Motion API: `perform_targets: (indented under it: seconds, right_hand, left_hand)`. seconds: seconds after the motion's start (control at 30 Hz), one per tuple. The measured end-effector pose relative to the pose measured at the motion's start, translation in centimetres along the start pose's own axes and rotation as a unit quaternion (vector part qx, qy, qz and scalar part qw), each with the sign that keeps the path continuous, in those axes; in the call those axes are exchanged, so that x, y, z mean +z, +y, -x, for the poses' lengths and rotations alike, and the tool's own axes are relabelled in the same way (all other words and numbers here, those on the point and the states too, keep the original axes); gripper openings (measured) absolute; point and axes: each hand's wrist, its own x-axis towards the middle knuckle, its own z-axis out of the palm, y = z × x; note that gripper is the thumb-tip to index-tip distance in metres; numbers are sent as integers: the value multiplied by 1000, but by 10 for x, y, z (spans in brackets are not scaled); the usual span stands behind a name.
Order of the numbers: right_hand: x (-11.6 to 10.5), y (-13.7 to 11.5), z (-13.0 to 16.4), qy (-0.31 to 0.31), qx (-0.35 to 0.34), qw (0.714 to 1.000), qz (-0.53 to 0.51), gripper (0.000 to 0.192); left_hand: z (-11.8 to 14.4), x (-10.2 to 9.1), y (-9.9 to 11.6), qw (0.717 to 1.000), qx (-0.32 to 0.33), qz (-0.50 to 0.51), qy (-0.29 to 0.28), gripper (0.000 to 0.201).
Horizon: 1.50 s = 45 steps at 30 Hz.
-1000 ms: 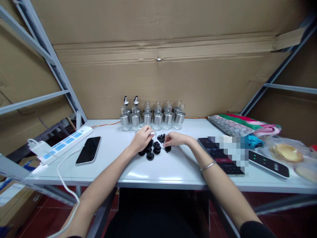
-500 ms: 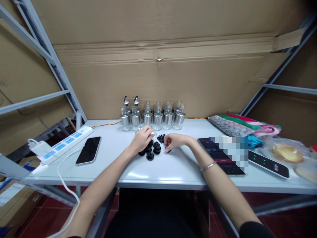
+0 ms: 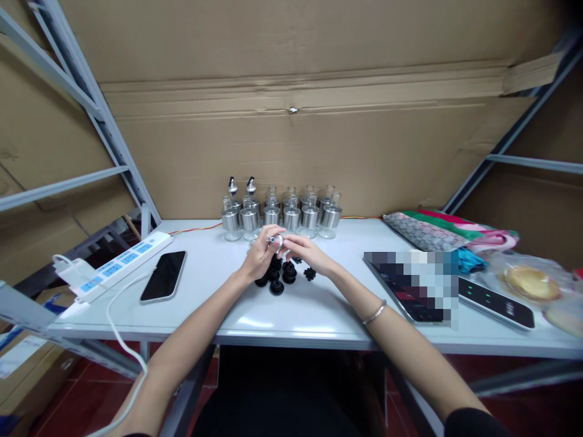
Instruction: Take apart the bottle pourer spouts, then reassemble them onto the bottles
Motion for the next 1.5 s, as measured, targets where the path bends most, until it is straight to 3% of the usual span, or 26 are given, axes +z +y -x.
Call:
perform_targets:
  seconds: [0.2, 0.37, 0.5, 0.63, 0.87, 1.0, 1.27, 1.5]
  right_hand:
    - [2, 6, -4, 46, 29, 990, -134, 35]
    - [-1, 10, -7, 131, 2, 991, 26, 48]
    - [-1, 11, -5, 153, -6, 980, 128, 53]
    - [4, 9, -3, 149, 3, 973, 179, 44]
    - [8, 13, -2, 174, -11, 950, 258, 19]
    - [10, 9, 2, 170, -29, 933, 315, 12]
    - [11, -4, 5, 213, 1, 895, 391, 32]
    - [9, -1, 3, 240, 13, 882, 406, 50]
  left_hand:
    - [-1, 0, -2, 999, -30, -28, -32, 41]
    - [2, 3, 1, 997, -30, -57, -46, 37]
    - [3, 4, 1, 996, -18, -72, -54, 38]
    - [2, 3, 0, 992, -15, -111, -56, 32]
    - [2, 7, 1, 971, -31, -206, -117, 33]
    - [4, 9, 2, 968, -33, -222, -114, 29]
    - [10, 14, 3, 977, -14, -203, -57, 33]
    - [6, 11, 1, 957, 36, -276, -79, 35]
